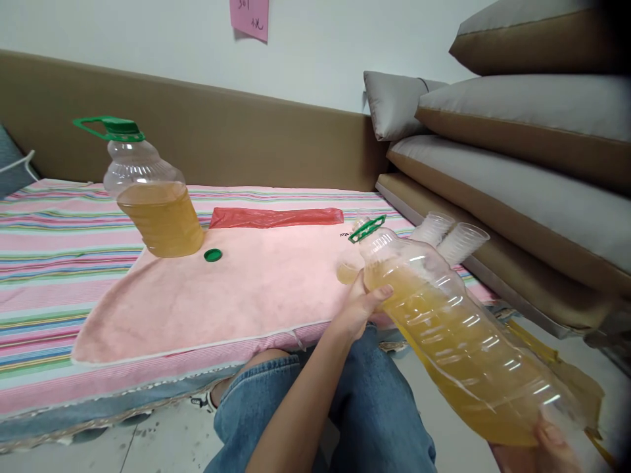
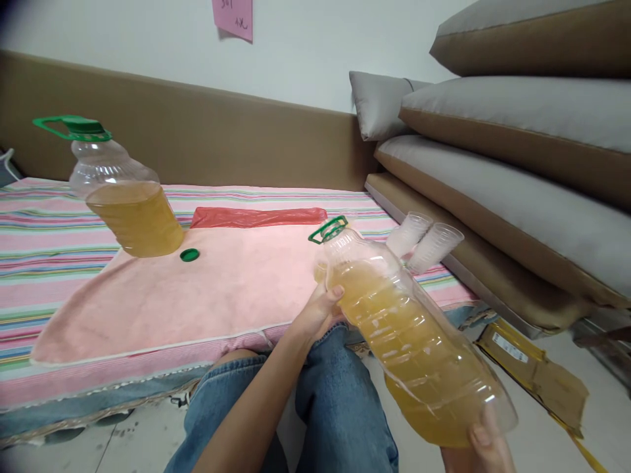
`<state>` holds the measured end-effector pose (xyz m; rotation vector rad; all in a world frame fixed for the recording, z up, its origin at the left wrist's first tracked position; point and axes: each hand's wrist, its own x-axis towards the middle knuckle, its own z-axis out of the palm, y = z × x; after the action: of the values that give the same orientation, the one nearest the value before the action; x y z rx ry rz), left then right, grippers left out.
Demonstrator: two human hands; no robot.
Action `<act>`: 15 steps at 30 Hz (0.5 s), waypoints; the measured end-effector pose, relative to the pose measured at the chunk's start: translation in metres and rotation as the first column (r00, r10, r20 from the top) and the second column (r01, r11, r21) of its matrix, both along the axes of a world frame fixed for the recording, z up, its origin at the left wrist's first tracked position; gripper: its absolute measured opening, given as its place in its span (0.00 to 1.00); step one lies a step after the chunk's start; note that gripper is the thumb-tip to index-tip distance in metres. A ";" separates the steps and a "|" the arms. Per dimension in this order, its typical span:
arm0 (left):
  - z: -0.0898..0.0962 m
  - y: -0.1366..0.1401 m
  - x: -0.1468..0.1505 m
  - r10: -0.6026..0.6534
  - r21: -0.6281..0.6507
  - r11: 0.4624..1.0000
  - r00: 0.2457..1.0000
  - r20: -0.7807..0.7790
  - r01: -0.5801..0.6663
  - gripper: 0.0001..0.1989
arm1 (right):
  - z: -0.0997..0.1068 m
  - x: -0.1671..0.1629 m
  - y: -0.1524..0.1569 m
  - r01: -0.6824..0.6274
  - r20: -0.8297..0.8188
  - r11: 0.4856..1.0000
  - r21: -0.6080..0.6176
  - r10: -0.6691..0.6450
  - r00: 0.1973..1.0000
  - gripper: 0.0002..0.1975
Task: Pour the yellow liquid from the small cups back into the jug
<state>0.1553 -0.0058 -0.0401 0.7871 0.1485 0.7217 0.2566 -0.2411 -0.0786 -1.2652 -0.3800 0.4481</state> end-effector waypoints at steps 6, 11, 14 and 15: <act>0.052 0.004 -0.047 0.138 0.137 0.981 0.990 0.002 -0.137 0.42 | -0.007 -0.032 0.022 -0.082 -0.055 0.985 0.150 0.092 0.994 0.45; 0.082 0.015 -0.093 0.358 0.192 0.915 0.933 0.017 -0.355 0.42 | -0.005 -0.065 0.060 -0.265 -0.048 0.931 0.253 0.286 0.957 0.48; 0.091 0.030 -0.126 0.491 0.228 0.846 0.871 0.020 -0.483 0.39 | 0.009 -0.093 0.096 -0.399 -0.041 0.866 0.302 0.430 0.902 0.52; 0.094 0.036 -0.138 0.535 0.251 0.815 0.845 0.021 -0.522 0.37 | 0.014 -0.103 0.109 -0.455 -0.036 0.830 0.321 0.491 0.870 0.54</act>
<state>0.0176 0.0304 0.0542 1.0191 0.3385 1.2708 0.1537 -0.1316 -0.0644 -0.8286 -0.6438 0.8520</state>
